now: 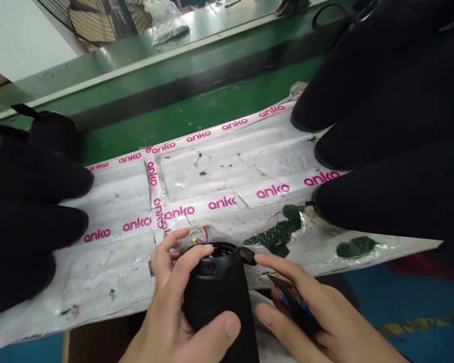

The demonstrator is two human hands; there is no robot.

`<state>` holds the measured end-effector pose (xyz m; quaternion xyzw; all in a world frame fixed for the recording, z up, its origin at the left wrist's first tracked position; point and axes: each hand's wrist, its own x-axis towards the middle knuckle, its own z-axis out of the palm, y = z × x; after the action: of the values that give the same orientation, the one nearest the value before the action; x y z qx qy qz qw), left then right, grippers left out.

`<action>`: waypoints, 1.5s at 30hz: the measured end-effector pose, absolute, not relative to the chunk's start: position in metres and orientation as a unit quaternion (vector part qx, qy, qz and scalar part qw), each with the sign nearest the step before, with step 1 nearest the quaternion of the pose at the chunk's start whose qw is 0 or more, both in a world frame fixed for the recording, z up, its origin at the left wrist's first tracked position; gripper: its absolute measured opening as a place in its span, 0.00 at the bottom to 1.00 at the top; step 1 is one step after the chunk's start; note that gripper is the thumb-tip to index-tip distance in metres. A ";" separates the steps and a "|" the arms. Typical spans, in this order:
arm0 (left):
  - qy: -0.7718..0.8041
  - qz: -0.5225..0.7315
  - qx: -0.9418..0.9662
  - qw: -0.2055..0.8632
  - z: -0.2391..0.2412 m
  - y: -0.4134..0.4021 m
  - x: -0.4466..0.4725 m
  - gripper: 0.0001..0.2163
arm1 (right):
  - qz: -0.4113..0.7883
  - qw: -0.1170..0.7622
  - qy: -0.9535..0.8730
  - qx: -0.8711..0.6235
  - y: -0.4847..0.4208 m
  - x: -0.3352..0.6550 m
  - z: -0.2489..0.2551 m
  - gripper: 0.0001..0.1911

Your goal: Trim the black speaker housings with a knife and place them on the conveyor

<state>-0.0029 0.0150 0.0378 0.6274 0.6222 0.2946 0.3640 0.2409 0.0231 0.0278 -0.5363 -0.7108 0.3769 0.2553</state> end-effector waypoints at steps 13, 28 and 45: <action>0.691 0.286 0.551 0.370 0.056 -0.010 -0.026 0.44 | 0.549 0.339 -0.611 -0.459 0.044 0.171 0.015 0.12; 0.671 0.349 0.438 0.487 0.054 -0.003 -0.029 0.42 | 0.445 0.386 -0.643 -0.489 0.044 0.167 0.016 0.21; 0.394 0.455 0.237 0.763 0.028 0.032 -0.021 0.37 | 0.559 0.495 -0.514 -0.422 0.034 0.182 0.003 0.28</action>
<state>-0.0208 0.0323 0.0276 0.2368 0.3940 0.4546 0.7629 0.1821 0.0340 0.0034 -0.4216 -0.5142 0.5590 0.4953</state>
